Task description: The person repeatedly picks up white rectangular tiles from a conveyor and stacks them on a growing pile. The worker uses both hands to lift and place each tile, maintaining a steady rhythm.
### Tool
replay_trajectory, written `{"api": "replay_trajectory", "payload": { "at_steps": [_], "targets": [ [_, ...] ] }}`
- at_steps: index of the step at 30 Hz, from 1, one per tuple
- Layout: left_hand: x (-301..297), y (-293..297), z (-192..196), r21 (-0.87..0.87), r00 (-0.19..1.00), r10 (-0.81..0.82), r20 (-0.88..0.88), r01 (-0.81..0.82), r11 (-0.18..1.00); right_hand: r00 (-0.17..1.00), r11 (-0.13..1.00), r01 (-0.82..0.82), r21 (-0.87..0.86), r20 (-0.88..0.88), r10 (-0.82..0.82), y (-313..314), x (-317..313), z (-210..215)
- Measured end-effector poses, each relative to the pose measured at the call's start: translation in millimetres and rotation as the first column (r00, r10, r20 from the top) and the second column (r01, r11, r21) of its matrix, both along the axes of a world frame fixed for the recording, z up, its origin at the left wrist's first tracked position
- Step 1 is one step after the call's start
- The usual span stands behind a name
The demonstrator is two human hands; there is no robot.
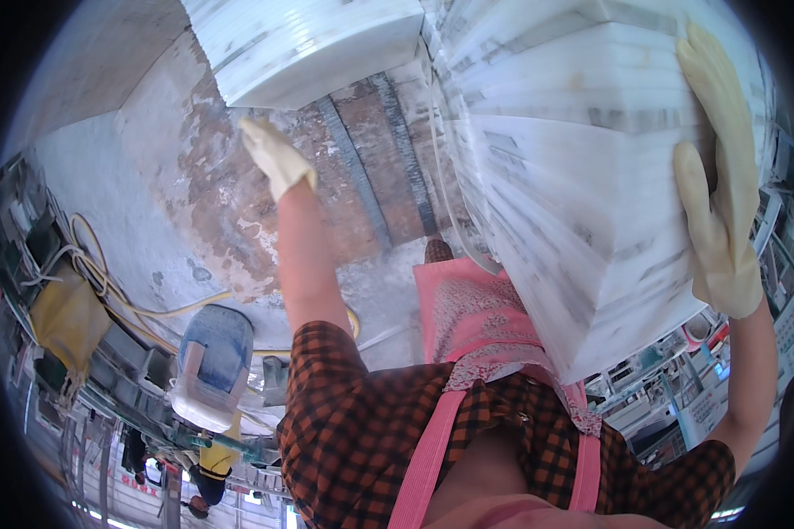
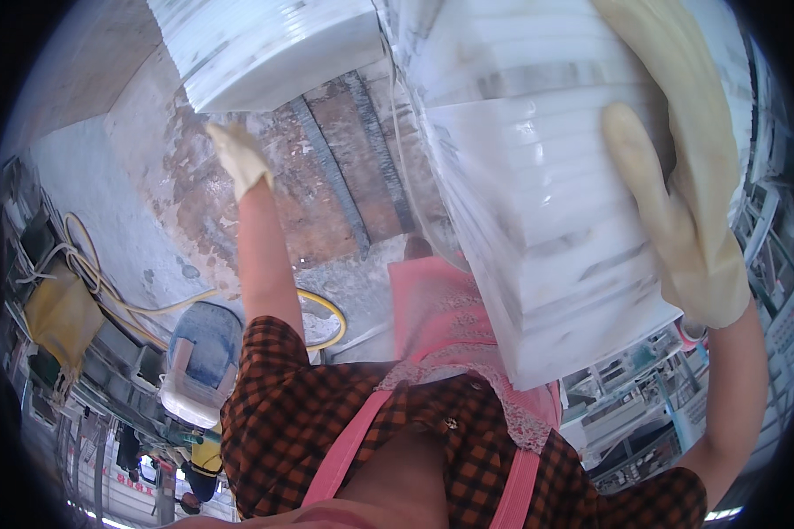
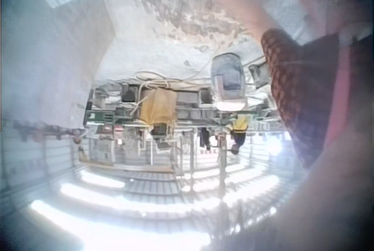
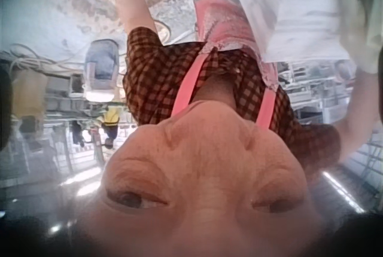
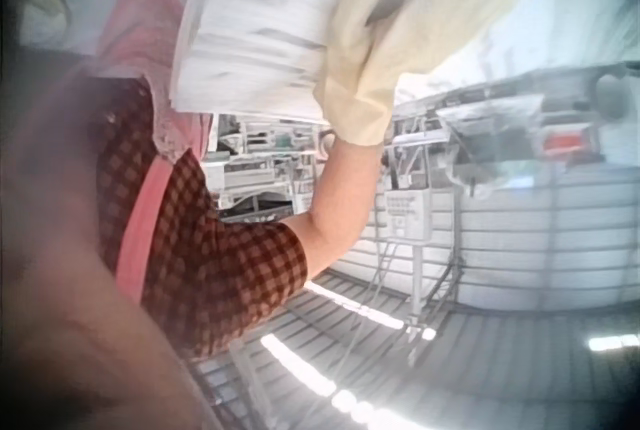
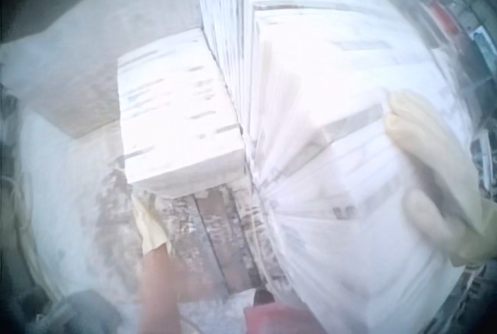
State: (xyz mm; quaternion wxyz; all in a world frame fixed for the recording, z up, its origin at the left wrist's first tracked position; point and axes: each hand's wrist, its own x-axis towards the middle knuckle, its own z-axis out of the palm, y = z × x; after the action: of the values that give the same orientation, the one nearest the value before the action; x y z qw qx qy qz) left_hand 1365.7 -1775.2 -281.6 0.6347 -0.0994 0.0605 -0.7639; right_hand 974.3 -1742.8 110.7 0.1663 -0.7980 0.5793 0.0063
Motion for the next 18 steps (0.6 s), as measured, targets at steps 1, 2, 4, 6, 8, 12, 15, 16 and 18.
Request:
{"api": "replay_trajectory", "payload": {
  "at_steps": [1, 2, 4, 6, 8, 12, 15, 16, 18],
  "targets": [
    [9, -14, 18, -0.029, 0.778, 0.036, 0.628, -0.023, 0.999, 1.0, 1.0, 0.004, -0.005, -0.012, -0.004, -1, 5, 1],
    [8, -25, 36, 0.143, 0.233, -0.103, 0.967, -0.16, 0.977, 1.0, 1.0, 0.009, -0.008, -0.022, -0.009, -1, 8, 2],
    [-9, -46, 67, 0.265, -0.326, -0.417, 0.848, -0.419, 0.868, 0.999, 1.0, 0.016, -0.008, -0.036, -0.016, -1, 11, 4],
    [-23, -64, 85, 0.378, -0.258, -0.534, 0.805, -0.471, 0.797, 0.999, 1.0, 0.016, -0.006, -0.044, -0.016, 1, 7, 4],
    [-29, -71, 91, 0.375, -0.139, -0.47, 0.872, -0.428, 0.822, 1.0, 1.0, 0.02, 0.002, -0.004, -0.02, 5, -2, 3],
    [-19, -67, 82, 0.33, -0.015, -0.353, 0.935, -0.319, 0.888, 0.999, 0.998, 0.046, 0.038, 0.0, -0.046, 10, -13, 3],
    [-16, -67, 83, 0.318, -0.015, -0.339, 0.941, -0.309, 0.896, 0.998, 0.999, 0.031, 0.032, -0.055, -0.029, 5, 0, 7],
    [-17, -69, 86, 0.349, -0.038, -0.384, 0.923, -0.34, 0.873, 0.999, 1.0, 0.028, 0.011, -0.047, -0.028, 2, 8, 9],
    [-21, -73, 95, 0.379, -0.105, -0.457, 0.883, -0.412, 0.829, 0.999, 0.999, 0.032, -0.043, -0.029, -0.033, -5, 22, 9]
  ]
}}
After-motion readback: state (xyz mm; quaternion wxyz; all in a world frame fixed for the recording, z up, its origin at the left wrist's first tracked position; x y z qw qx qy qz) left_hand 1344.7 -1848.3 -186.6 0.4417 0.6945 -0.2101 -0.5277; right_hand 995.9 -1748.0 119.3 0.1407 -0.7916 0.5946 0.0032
